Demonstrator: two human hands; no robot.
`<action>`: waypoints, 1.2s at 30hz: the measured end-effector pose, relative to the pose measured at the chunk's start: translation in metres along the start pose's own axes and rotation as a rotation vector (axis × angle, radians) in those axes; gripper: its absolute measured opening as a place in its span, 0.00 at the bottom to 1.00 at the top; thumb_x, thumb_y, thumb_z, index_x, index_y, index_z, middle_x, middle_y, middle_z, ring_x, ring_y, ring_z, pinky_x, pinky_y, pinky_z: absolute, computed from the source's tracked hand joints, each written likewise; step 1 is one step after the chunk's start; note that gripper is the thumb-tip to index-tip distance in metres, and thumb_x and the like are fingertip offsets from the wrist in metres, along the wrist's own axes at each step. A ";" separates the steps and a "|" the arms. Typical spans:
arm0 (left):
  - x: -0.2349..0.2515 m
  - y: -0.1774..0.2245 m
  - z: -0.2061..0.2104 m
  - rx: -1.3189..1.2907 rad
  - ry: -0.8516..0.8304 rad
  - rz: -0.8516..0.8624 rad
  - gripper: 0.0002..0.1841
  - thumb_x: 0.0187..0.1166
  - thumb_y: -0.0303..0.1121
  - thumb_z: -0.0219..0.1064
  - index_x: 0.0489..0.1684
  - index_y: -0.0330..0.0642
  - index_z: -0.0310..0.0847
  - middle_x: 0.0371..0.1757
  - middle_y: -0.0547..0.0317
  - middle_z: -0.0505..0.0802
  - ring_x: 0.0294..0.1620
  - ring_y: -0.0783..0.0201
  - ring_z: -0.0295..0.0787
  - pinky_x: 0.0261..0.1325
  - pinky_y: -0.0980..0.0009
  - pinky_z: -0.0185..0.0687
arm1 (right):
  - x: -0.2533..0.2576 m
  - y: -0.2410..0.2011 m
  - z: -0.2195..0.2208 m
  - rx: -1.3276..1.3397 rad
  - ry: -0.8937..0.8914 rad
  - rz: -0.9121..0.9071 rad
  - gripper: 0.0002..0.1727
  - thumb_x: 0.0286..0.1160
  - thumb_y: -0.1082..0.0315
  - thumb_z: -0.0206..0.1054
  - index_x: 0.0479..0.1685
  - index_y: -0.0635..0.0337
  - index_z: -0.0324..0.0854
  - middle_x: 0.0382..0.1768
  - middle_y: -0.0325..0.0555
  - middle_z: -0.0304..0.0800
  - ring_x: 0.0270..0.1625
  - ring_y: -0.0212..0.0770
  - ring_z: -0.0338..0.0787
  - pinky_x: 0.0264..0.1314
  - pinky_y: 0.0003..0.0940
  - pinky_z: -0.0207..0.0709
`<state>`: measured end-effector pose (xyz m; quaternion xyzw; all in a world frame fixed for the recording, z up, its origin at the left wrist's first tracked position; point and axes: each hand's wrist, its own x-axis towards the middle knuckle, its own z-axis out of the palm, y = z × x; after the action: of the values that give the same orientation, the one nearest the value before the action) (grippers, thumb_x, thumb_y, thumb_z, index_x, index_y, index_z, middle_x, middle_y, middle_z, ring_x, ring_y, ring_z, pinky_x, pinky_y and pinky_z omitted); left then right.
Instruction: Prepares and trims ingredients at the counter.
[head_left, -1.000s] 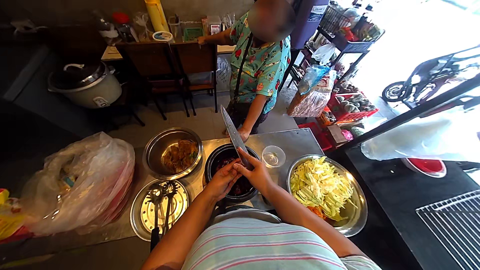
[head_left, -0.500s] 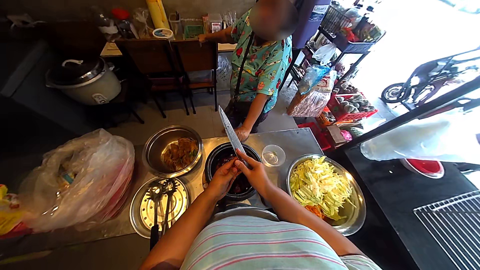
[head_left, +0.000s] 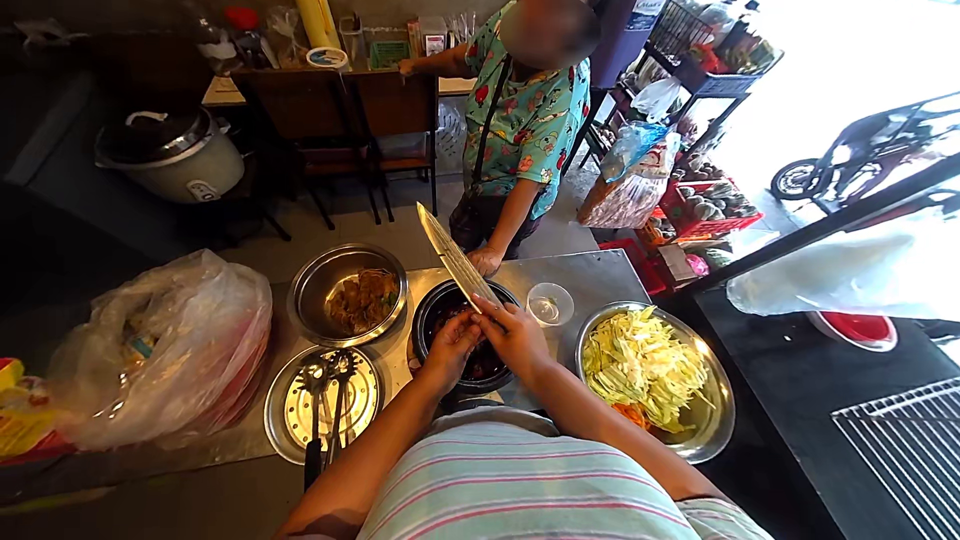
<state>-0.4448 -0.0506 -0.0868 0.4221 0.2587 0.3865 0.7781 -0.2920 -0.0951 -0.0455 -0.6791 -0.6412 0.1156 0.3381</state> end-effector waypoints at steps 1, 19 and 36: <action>0.000 0.000 0.001 -0.019 0.019 -0.011 0.19 0.86 0.24 0.61 0.72 0.27 0.68 0.63 0.48 0.87 0.61 0.60 0.90 0.71 0.63 0.85 | 0.000 0.001 0.000 -0.057 0.023 -0.035 0.20 0.87 0.50 0.61 0.72 0.32 0.88 0.39 0.53 0.92 0.39 0.50 0.91 0.43 0.49 0.84; 0.007 -0.004 -0.013 0.126 0.312 -0.084 0.22 0.83 0.22 0.66 0.75 0.29 0.69 0.62 0.46 0.87 0.59 0.64 0.89 0.67 0.69 0.85 | -0.001 0.000 -0.006 0.028 -0.032 -0.003 0.22 0.86 0.48 0.63 0.77 0.29 0.83 0.41 0.52 0.91 0.41 0.50 0.91 0.47 0.51 0.84; -0.004 0.001 -0.021 -0.119 0.117 -0.135 0.28 0.89 0.22 0.57 0.89 0.37 0.59 0.76 0.46 0.82 0.72 0.59 0.85 0.78 0.65 0.78 | 0.010 0.022 -0.013 -0.059 -0.271 0.264 0.37 0.85 0.40 0.63 0.94 0.26 0.57 0.68 0.56 0.87 0.63 0.63 0.89 0.61 0.69 0.79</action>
<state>-0.4631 -0.0433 -0.0961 0.3336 0.3082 0.3717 0.8097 -0.2655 -0.0886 -0.0468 -0.7451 -0.5893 0.2305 0.2107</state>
